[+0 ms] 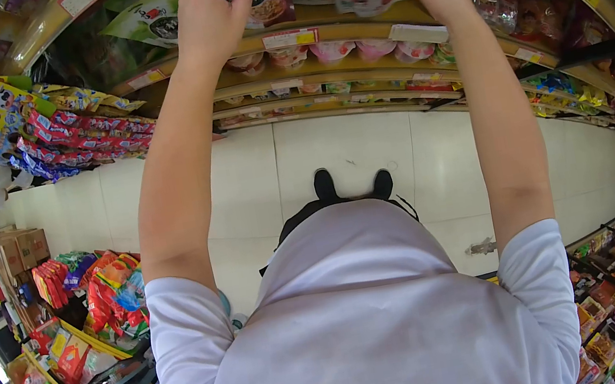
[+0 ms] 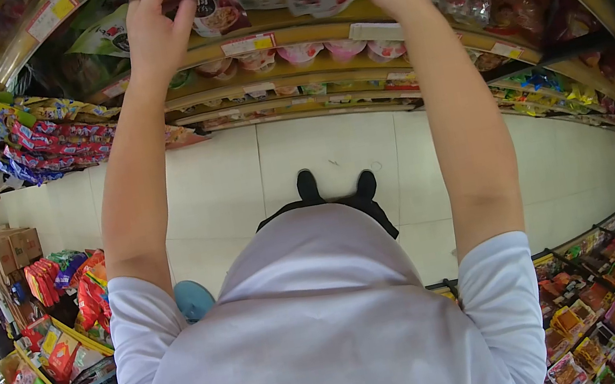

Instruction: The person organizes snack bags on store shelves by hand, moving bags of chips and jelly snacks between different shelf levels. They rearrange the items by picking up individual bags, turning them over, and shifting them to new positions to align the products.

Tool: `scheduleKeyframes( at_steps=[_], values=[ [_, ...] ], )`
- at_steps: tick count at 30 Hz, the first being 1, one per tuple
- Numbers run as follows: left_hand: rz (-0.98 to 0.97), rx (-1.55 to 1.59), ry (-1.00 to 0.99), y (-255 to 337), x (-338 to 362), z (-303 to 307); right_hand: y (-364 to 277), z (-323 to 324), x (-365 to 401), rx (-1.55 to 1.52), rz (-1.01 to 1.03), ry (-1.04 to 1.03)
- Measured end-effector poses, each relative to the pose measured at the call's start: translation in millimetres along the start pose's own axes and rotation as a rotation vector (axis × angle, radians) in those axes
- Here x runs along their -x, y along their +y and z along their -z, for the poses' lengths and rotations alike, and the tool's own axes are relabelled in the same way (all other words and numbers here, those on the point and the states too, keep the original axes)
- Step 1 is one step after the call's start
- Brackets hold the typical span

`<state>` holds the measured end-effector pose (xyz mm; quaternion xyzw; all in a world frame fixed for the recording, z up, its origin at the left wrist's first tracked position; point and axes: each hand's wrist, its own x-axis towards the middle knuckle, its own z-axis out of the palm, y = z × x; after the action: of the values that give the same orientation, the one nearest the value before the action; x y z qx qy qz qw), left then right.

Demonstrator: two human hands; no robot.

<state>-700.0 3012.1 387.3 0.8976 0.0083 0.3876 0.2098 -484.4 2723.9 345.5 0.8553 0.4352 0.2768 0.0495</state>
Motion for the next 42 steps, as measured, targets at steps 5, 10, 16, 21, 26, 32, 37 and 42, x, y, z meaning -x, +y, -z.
scheduleKeyframes(
  at_steps=[5,10,16,21,26,32,37,42],
  values=[
    [0.144,0.072,-0.078,-3.2,-13.2,-4.1,28.3,-18.1,32.5,-0.735,-0.114,0.236],
    [0.017,-0.016,0.086,-10.4,-30.0,-29.6,10.1,-1.5,35.5,-1.153,-0.536,0.204],
    [-0.021,-0.204,0.144,-35.1,-44.2,-48.5,3.5,-0.9,26.4,-1.434,-0.662,0.15],
    [0.075,-0.004,0.001,5.6,-26.1,-24.5,-16.2,53.6,13.4,-1.416,-0.736,0.161],
    [-0.153,-0.078,0.018,21.7,-4.8,-24.5,-6.5,49.5,16.8,-1.352,-0.747,0.075],
    [-0.12,0.148,-0.165,10.2,25.5,-37.2,-11.0,45.6,21.9,-1.4,-0.777,0.097],
    [-0.128,-0.025,-0.41,7.6,16.8,-58.3,-19.0,37.8,19.5,-1.765,-0.809,0.246],
    [-0.116,-0.239,-0.507,-3.3,11.8,-69.0,-5.2,7.6,29.8,-1.757,-0.661,0.155]
  ],
)
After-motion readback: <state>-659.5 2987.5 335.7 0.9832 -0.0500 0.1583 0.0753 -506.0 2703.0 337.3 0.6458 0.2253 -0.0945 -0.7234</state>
